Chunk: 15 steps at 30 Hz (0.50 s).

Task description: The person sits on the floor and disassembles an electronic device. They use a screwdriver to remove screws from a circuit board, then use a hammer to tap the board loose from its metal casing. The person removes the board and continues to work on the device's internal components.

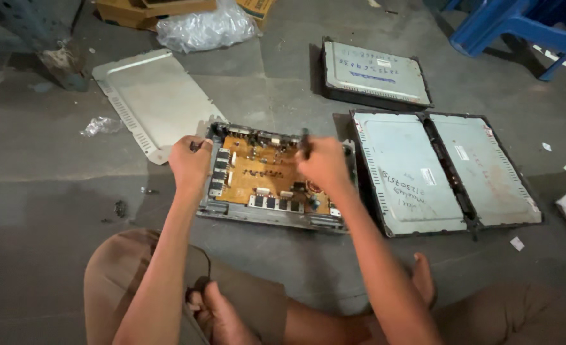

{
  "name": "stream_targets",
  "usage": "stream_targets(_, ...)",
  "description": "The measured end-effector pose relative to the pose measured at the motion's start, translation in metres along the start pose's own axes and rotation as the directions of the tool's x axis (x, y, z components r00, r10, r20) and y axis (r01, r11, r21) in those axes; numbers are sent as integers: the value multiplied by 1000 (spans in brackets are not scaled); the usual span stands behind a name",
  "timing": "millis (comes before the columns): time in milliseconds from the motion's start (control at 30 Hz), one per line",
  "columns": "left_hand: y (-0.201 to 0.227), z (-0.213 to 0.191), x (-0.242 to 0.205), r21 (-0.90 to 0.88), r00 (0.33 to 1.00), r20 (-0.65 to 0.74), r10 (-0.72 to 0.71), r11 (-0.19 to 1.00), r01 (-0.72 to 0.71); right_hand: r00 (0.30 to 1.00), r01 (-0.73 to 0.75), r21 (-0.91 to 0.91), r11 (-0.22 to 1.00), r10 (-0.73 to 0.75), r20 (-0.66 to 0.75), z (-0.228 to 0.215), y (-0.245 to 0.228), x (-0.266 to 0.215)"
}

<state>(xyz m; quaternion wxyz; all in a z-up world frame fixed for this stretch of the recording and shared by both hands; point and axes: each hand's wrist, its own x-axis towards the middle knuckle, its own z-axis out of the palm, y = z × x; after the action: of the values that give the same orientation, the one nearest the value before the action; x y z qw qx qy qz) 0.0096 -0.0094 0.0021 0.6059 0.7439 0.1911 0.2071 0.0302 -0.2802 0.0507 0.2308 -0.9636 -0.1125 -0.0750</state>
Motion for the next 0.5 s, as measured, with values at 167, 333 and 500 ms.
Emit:
stream_targets(167,2,-2,-9,-2,1000,22,-17,1000,17,984,-129,775,619,179,20,7,-6,-6)
stream_targets(333,5,-3,-8,-28,999,2,-34,999,34,886,260,86,962,-202,-418,-6,22,-13)
stream_targets(500,-2,2,-7,-27,995,59,-81,996,83,929,-363,646,671,312,197,-3,40,-14)
